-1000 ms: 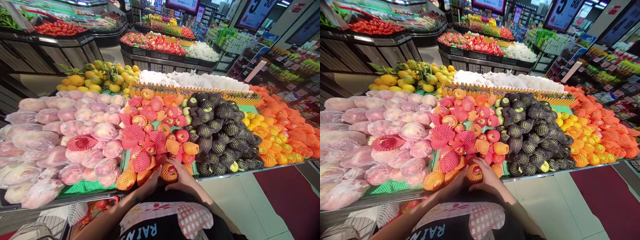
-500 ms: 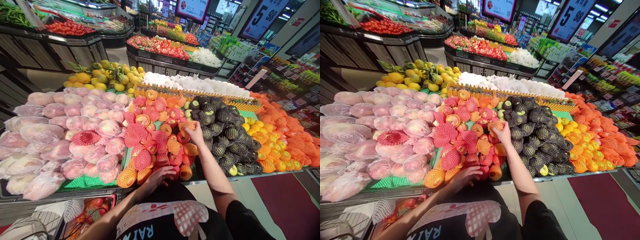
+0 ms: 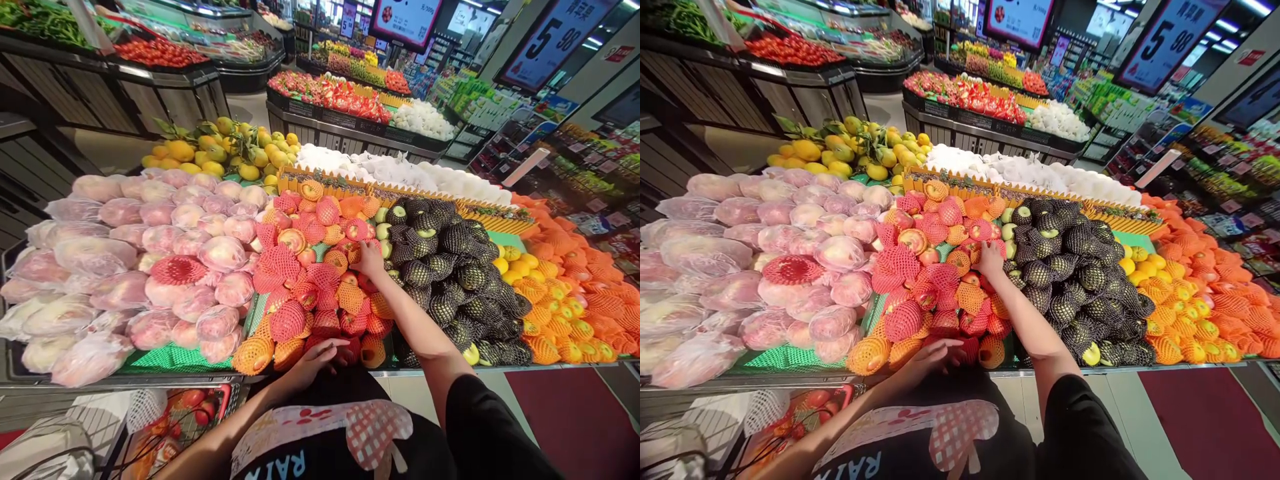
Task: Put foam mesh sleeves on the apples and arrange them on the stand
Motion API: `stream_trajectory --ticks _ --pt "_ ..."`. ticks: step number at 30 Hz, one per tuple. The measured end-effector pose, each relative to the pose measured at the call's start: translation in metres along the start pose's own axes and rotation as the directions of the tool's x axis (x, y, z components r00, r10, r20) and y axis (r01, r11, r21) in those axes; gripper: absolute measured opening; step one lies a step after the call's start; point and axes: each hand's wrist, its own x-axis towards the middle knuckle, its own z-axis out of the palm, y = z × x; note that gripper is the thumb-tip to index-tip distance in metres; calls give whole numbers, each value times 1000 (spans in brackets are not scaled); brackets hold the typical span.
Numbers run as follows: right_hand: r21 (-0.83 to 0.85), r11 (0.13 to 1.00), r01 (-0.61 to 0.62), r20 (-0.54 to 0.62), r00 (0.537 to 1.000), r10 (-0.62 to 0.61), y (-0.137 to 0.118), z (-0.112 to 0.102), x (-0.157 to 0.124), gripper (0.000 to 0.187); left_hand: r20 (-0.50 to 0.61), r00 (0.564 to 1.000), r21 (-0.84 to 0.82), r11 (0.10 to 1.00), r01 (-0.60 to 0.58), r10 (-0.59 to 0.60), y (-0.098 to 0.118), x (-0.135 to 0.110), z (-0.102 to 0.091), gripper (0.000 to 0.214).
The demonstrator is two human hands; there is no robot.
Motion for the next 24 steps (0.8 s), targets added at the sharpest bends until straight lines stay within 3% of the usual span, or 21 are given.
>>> stream_trajectory --ticks 3,6,9,13,24 --pt "-16 999 34 -71 997 -35 -9 -12 -8 71 -19 1000 11 1000 -4 4 -1 0 -1 45" --pt "-74 984 159 -125 978 -168 -20 -26 -19 50 -16 1000 18 1000 -8 9 -4 1 -3 46" --pt "-214 932 292 50 956 -288 -28 -29 -28 35 -4 1000 32 999 0 0 -6 3 -2 49" --pt "-277 875 397 248 909 -334 -29 -14 -34 23 4 1000 49 999 7 -7 -7 3 -2 51" --pt "-324 726 606 375 787 -490 -9 24 -22 32 29 1000 42 999 -8 7 -12 5 -6 50"
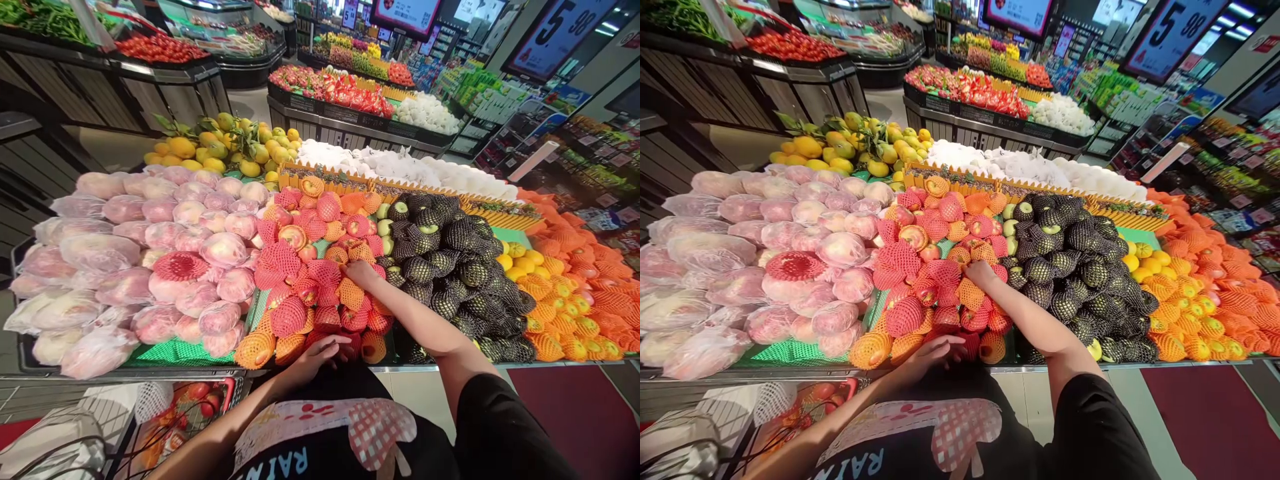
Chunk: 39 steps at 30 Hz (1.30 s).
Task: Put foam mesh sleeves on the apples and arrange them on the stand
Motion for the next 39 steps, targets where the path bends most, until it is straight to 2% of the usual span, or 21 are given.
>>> stream_trajectory --ticks 7,10,14,20,26,30,35,39 --pt "-36 986 163 -33 986 -164 15 18 -3 33 7 1000 16 1000 2 -3 2 -1 4 45" --pt "-41 981 190 -48 980 -192 19 26 -6 31 -3 1000 29 1000 12 -12 7 -2 7 45" --pt "-60 977 204 -52 977 -208 21 31 -9 36 3 1000 41 999 16 -16 11 -2 8 45" --pt "-93 972 215 -59 974 -221 25 21 -14 45 -4 1000 34 999 -6 6 6 -4 3 47" --pt "-167 957 237 -161 951 -264 24 4 -28 48 -15 1000 1 1000 2 -2 3 -1 0 53" --pt "-181 965 191 -207 951 -228 23 -4 -42 50 -16 1000 26 999 20 -19 6 2 3 54" --pt "-115 984 136 -251 954 -161 21 -6 -57 51 -23 999 37 999 24 -23 9 2 5 53" --pt "-88 996 4 -323 946 -32 20 -2 -71 58 -41 999 38 999 28 -26 11 0 5 54"
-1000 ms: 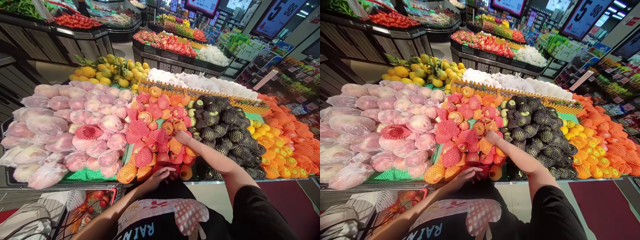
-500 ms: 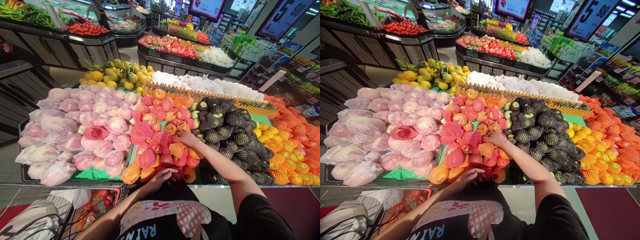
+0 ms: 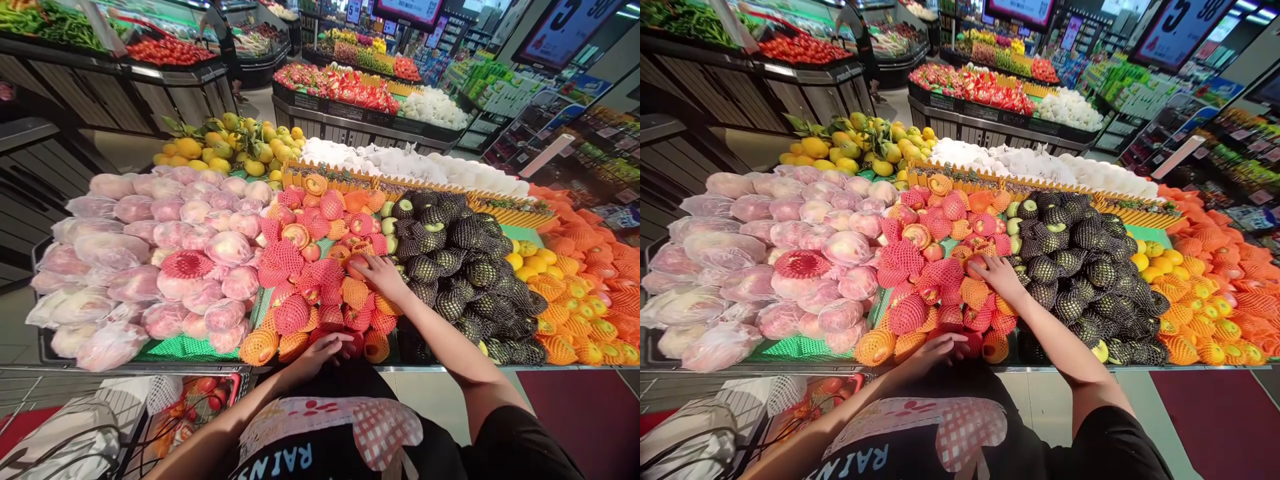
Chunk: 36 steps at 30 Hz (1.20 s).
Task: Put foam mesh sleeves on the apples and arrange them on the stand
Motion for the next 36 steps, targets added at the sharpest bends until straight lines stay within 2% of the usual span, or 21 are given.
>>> stream_trajectory --ticks 4,7,9,11,13,15,17,20,22,24,26,28,29,31,32,34,36 --pt "62 985 -161 -35 986 164 -3 4 -15 55 4 1000 5 1000 -6 6 2 0 2 52" --pt "237 942 -238 -90 960 265 -8 4 -26 56 7 1000 9 1000 -1 1 3 0 3 50" --pt "424 875 -232 -171 929 329 -13 0 -33 59 9 1000 4 1000 2 -2 2 1 2 50" --pt "609 780 -142 -234 908 348 -21 -10 -41 64 22 1000 -31 1000 -2 3 -1 2 -1 47" --pt "734 680 -6 -239 934 266 -34 -22 -49 66 57 998 -115 993 -17 24 -7 5 -5 47" --pt "787 607 114 -202 976 79 -52 -36 -57 62 118 991 -205 978 -39 65 -13 6 -9 58" --pt "791 582 186 -140 982 -124 -71 -48 -62 56 143 984 -239 969 -68 104 -17 5 -11 73" --pt "793 563 231 -55 949 -311 -90 -63 -61 56 29 996 -179 981 -81 87 -14 -1 -10 71" --pt "838 494 231 -59 939 -339 -90 -69 -50 54 -45 998 -160 986 -55 49 -9 -6 -8 70" --pt "890 414 190 -101 969 -226 -82 -68 -32 44 -52 998 -169 985 -32 23 -6 -8 -6 74" --pt "907 414 75 -101 994 42 -73 -59 -9 28 -37 999 -193 981 -20 14 -7 -7 -5 79" --pt "856 501 -129 -38 950 309 -69 -44 14 22 -20 1000 -222 975 -28 24 -12 -5 -4 84" --pt "797 556 -236 -4 919 395 -69 -35 26 23 -15 999 -240 970 -37 35 -14 -4 -5 85" --pt "654 652 -383 44 880 472 -74 -18 45 30 -9 999 -253 966 -48 47 -17 -1 -5 84" --pt "619 667 -415 59 871 487 -78 -10 53 31 -13 999 -251 967 -49 47 -18 -1 -5 84" --pt "659 622 -422 79 862 501 -84 1 66 25 -21 999 -246 969 -35 30 -18 -1 -4 88" --pt "768 514 -382 98 864 494 -84 5 74 16 -51 998 -220 975 -34 23 -16 -4 -2 89"
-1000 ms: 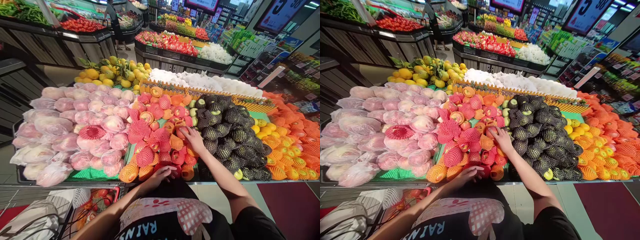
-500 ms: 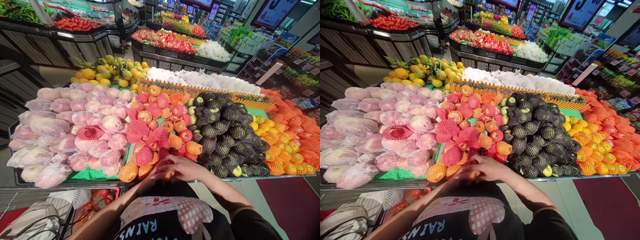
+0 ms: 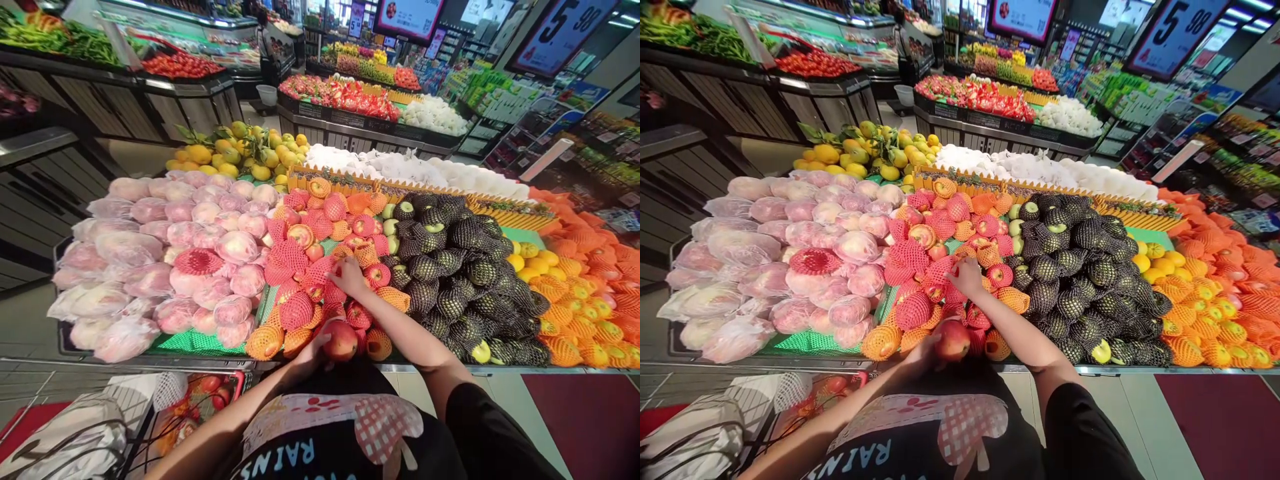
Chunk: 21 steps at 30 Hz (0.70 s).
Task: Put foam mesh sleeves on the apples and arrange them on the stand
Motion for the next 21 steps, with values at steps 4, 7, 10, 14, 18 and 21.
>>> stream_trajectory --ticks 4,7,10,14,18,21 --pt "220 975 32 21 999 -37 1 -14 9 13 -121 953 447 873 -197 277 9 -7 6 79" --pt "360 931 58 -29 998 -52 4 -36 5 11 -84 893 785 581 -214 442 19 -7 9 87" --pt "596 794 118 -162 986 -25 8 -53 -13 14 -123 879 913 400 -82 461 29 0 8 83" --pt "688 703 180 -302 952 52 14 -62 -48 17 -156 871 968 249 41 466 44 17 6 67" --pt "728 669 150 -317 939 135 18 -68 -77 21 -100 915 987 158 40 391 57 39 6 67" --pt "797 585 149 -321 925 203 25 -71 -93 24 -18 942 997 73 -7 334 59 54 7 67"
